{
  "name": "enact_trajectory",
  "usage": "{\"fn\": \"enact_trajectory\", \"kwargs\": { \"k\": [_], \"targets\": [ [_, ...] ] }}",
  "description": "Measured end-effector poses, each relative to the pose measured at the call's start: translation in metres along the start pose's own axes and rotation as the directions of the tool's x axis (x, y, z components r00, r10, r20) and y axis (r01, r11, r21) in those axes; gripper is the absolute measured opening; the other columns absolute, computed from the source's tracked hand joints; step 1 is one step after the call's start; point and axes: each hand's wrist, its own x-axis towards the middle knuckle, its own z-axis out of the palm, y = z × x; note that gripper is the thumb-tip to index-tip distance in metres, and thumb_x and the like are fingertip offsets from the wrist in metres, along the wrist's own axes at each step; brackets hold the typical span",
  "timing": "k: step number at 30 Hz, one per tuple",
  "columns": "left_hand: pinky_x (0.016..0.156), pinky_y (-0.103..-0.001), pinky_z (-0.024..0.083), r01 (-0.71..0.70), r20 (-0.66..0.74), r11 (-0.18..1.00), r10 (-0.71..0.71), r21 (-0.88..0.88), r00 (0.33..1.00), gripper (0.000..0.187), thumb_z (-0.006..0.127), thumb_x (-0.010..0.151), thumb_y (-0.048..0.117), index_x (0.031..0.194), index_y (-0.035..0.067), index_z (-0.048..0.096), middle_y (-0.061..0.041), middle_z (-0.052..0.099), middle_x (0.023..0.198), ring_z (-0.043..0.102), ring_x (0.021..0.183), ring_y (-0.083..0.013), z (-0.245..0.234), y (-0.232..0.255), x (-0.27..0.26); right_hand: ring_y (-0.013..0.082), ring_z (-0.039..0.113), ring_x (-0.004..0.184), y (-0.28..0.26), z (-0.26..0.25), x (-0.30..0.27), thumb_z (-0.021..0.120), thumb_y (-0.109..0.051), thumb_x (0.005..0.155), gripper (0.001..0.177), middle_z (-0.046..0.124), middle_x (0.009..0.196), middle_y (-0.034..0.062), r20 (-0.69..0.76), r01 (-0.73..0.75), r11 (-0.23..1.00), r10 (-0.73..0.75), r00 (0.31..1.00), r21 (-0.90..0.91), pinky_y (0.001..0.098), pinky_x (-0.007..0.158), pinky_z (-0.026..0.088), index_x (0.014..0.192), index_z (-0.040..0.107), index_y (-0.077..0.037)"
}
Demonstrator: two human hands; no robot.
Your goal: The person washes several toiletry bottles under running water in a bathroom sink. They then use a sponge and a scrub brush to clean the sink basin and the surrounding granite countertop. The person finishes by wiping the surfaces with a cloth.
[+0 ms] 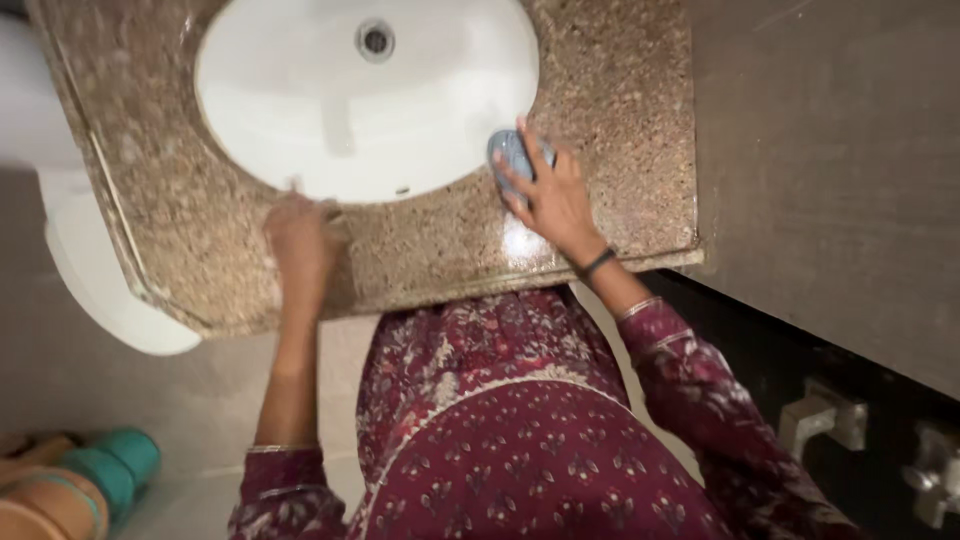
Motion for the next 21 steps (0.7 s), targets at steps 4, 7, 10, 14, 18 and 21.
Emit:
{"fn": "enact_trajectory", "kwargs": {
  "k": [4,7,10,14,18,21],
  "targets": [
    [0.118,-0.055,0.033,0.068,-0.297,0.997,-0.052,0.045,0.954,0.066,0.087,0.076,0.019,0.139,0.012,0.067,-0.026,0.048,0.155,0.044,0.141,-0.0455,0.019,-0.120,-0.073,0.0388,0.049,0.138,0.021,-0.047,-0.033,0.057,-0.041,0.108,0.058,0.019,0.169,0.0189,-0.041,-0.249,0.964,0.246,0.968,-0.089,0.0511,0.105,0.053,0.163,0.041,-0.033],
    [0.112,-0.060,0.026,0.198,-0.239,0.980,-0.187,0.022,0.953,0.086,0.092,0.066,0.019,0.146,0.017,0.059,-0.027,0.036,0.161,0.034,0.142,-0.0469,0.034,-0.165,-0.096,0.0460,0.048,0.130,0.010,-0.053,-0.039,0.053,-0.042,0.104,0.055,0.017,0.169,0.0197,0.089,-0.581,0.813,0.576,0.812,0.036,0.0523,0.084,0.054,0.157,0.041,-0.032],
    [0.119,-0.057,0.026,0.155,-0.187,0.986,-0.163,-0.054,0.969,0.088,0.091,0.070,0.020,0.151,0.017,0.056,-0.030,0.033,0.163,0.031,0.149,-0.0475,0.053,-0.196,-0.089,0.0375,0.048,0.142,-0.054,-0.022,-0.055,0.064,-0.046,0.096,0.041,0.020,0.172,0.0084,-0.146,-0.113,0.942,0.069,0.987,-0.317,0.0543,0.116,0.042,0.115,0.027,-0.052],
    [0.125,-0.055,0.028,0.032,-0.227,0.986,-0.070,-0.164,0.971,0.078,0.090,0.080,0.027,0.149,0.013,0.056,-0.033,0.027,0.170,0.026,0.156,-0.0483,0.065,-0.212,-0.068,0.0404,0.049,0.131,-0.080,0.004,-0.077,0.070,-0.044,0.094,0.027,0.032,0.164,0.0127,0.023,0.102,0.990,-0.100,0.995,-0.094,0.0569,0.110,0.040,0.117,0.064,-0.033],
    [0.122,-0.060,0.019,0.033,-0.123,0.987,-0.052,-0.158,0.991,0.099,0.092,0.069,0.030,0.156,0.017,0.046,-0.031,0.022,0.165,0.018,0.153,-0.0481,0.032,-0.218,-0.065,0.0473,0.053,0.132,0.020,-0.016,-0.091,0.070,-0.027,0.103,0.065,0.030,0.168,0.0233,-0.067,-0.244,0.942,0.235,0.970,-0.230,0.0555,0.103,0.048,0.164,0.048,-0.023],
    [0.120,-0.065,0.013,0.043,-0.091,0.984,-0.059,-0.174,0.994,0.098,0.089,0.074,0.030,0.159,0.020,0.041,-0.034,0.015,0.164,0.010,0.153,-0.0510,0.024,-0.226,-0.056,0.0488,0.045,0.137,0.041,-0.024,-0.110,0.061,-0.041,0.108,0.062,0.023,0.175,0.0191,-0.215,-0.669,0.740,0.643,0.735,-0.069,0.0558,0.120,0.042,0.166,0.042,-0.033]
  ]
}}
